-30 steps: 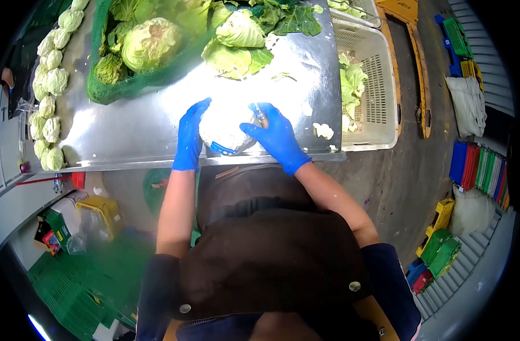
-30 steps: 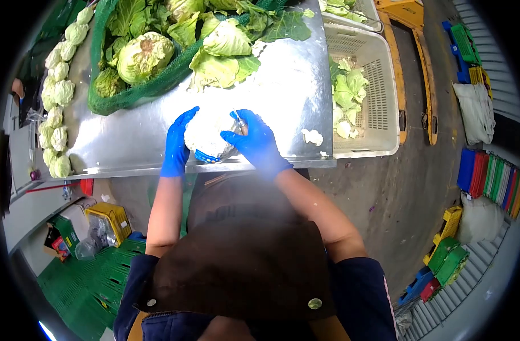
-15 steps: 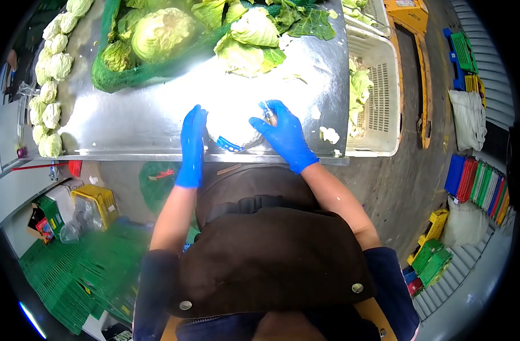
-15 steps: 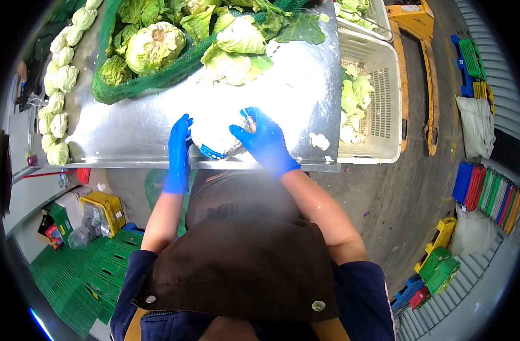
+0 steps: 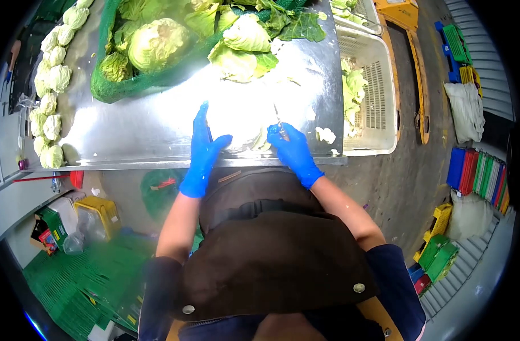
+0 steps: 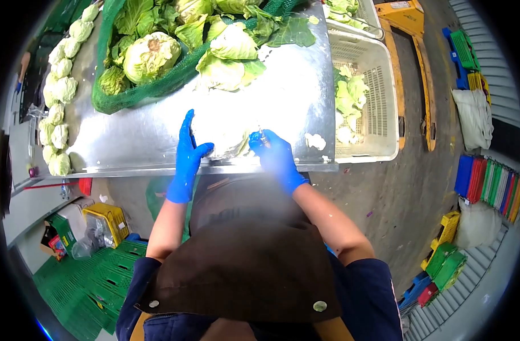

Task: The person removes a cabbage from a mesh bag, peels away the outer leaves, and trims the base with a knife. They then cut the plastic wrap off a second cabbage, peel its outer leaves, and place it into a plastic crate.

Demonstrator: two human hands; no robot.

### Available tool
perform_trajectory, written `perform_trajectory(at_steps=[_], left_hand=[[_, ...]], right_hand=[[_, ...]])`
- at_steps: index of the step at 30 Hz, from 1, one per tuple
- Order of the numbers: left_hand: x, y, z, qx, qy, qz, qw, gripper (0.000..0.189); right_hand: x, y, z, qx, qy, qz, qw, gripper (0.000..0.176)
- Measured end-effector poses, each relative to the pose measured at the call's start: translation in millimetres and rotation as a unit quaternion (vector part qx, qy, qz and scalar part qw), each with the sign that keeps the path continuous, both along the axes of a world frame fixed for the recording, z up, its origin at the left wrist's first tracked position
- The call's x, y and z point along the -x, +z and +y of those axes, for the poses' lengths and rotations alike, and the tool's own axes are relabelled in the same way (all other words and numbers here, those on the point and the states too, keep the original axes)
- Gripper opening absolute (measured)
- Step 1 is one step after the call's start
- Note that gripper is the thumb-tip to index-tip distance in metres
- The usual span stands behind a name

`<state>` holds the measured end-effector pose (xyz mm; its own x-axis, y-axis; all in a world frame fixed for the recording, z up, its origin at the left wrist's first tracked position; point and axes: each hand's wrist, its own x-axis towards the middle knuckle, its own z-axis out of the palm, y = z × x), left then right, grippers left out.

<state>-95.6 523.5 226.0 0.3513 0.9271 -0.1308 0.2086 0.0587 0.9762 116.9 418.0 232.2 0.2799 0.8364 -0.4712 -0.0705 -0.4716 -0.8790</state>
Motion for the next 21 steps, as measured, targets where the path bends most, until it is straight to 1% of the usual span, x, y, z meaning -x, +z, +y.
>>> perform_trajectory(at_steps=[2,3,5,6,7,9,10,12,13,14,15,16,17,18,19,20,21], left_hand=[[-11.1,3.8,-10.2,-0.025,0.024,0.06,0.998,0.1],[-18.6,6.2,-14.4,-0.059,0.042,0.111,0.991,0.103],[-28.3,19.1,-14.3,-0.056,0.058,0.163,0.983,0.106],[-32.0,22.4,-12.8,-0.056,0.066,0.187,0.979,0.108],[-29.6,17.6,-11.4,-0.035,0.078,0.174,0.981,0.11],[-20.7,4.3,-11.9,-0.012,0.078,0.122,0.989,0.104],[-16.4,3.3,-10.9,-0.001,0.076,0.097,0.992,0.101],[-3.8,6.8,-9.1,0.087,0.114,-0.018,0.99,0.089],[9.6,-7.0,-5.4,0.132,0.152,-0.112,0.973,0.079],[20.5,-14.8,0.1,0.204,0.205,-0.178,0.941,0.068],[33.8,-20.4,2.3,0.265,0.198,-0.252,0.91,0.065],[40.0,-13.8,3.4,0.322,0.192,-0.324,0.869,0.064],[42.3,-8.7,5.1,0.333,0.205,-0.34,0.855,0.065],[43.0,-4.0,4.3,0.343,0.22,-0.357,0.84,0.066],[41.9,0.6,2.8,0.354,0.236,-0.375,0.824,0.068],[37.1,7.5,1.5,0.36,0.249,-0.375,0.817,0.069],[29.4,16.0,-0.1,0.366,0.261,-0.375,0.81,0.07]], right_hand=[[1.7,-3.8,0.4,-0.065,-0.054,-0.037,0.996,0.039],[2.1,-5.5,0.8,-0.092,-0.042,-0.113,0.988,0.043],[-0.1,-8.7,3.6,-0.141,-0.017,-0.265,0.954,0.051],[-2.4,-9.5,5.2,-0.093,-0.001,-0.229,0.969,0.051],[-4.7,-10.0,7.4,-0.046,0.017,-0.192,0.98,0.052],[-6.5,-12.1,11.7,0.046,0.052,-0.11,0.992,0.053],[-7.6,-14.1,13.7,0.04,0.059,-0.102,0.992,0.046],[-12.4,-18.3,16.8,0.028,0.073,-0.088,0.993,0.034],[-13.9,-19.4,17.0,0.003,0.04,-0.079,0.996,0.029],[-16.0,-20.3,16.4,-0.022,0.008,-0.07,0.997,0.025],[-20.7,-21.5,16.3,-0.048,-0.024,-0.062,0.997,0.02],[-35.3,-15.3,16.2,-0.013,-0.018,-0.083,0.996,0.017],[-49.7,-30.8,14.3,-0.086,-0.039,-0.145,0.985,0.019],[-65.2,-22.0,15.9,-0.079,-0.075,-0.178,0.978,0.022],[-80.0,-5.9,19.6,-0.072,-0.114,-0.174,0.976,0.023],[-95.6,-7.2,22.2,-0.103,-0.154,-0.27,0.945,0.026],[-109.1,1.1,23.8,-0.063,-0.162,-0.323,0.93,0.03]])
